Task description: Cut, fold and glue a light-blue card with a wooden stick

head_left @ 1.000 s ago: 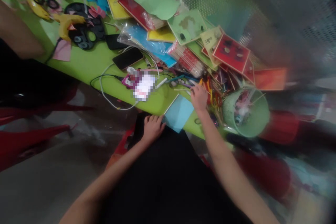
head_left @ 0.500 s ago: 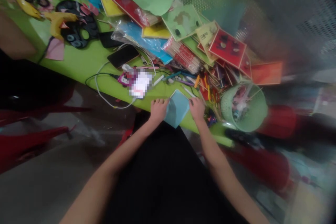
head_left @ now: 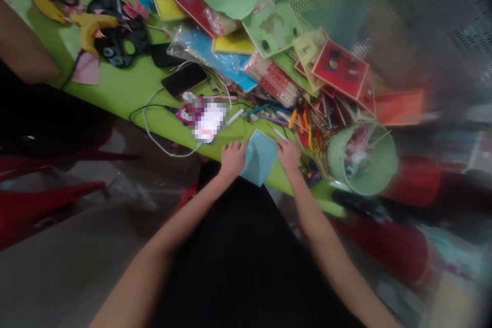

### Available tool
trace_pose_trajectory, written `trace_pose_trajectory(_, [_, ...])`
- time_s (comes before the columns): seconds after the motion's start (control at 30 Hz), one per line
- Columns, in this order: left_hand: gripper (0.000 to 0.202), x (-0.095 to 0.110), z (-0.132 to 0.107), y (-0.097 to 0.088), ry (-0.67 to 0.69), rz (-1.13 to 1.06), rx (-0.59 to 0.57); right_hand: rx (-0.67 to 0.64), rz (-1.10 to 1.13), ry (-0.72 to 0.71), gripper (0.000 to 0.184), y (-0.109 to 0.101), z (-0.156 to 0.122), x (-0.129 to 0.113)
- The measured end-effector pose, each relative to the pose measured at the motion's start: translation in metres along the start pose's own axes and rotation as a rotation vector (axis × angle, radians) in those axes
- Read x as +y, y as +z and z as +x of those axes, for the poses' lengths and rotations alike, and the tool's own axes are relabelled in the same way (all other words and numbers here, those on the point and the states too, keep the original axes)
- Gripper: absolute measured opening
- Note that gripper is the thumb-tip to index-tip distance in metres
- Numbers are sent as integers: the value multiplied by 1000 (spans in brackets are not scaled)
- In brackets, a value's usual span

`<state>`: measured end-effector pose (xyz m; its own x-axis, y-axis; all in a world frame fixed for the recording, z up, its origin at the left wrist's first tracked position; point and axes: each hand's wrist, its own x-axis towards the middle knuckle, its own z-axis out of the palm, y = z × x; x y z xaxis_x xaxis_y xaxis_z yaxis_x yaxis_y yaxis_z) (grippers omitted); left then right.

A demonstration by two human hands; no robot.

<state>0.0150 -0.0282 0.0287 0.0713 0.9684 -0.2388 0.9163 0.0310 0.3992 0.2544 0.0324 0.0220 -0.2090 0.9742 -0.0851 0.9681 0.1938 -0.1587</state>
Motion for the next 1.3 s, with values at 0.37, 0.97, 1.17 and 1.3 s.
trace_pose_trajectory(0.37, [59, 11, 36, -9, 108, 13, -34, -4, 30, -9, 29, 1, 0, -1])
trace_pose_trajectory(0.97, [55, 13, 49, -4, 164, 71, -64, 9, 118, 148, 24, -8, -11, 11])
trace_pose_trajectory(1.17, [56, 14, 49, -5, 148, 77, -84, 32, 180, 191, 19, -5, -21, 29])
trace_pose_trajectory(1.3, [55, 14, 48, -4, 150, 90, -74, 45, 182, 187, 18, 0, -19, 26])
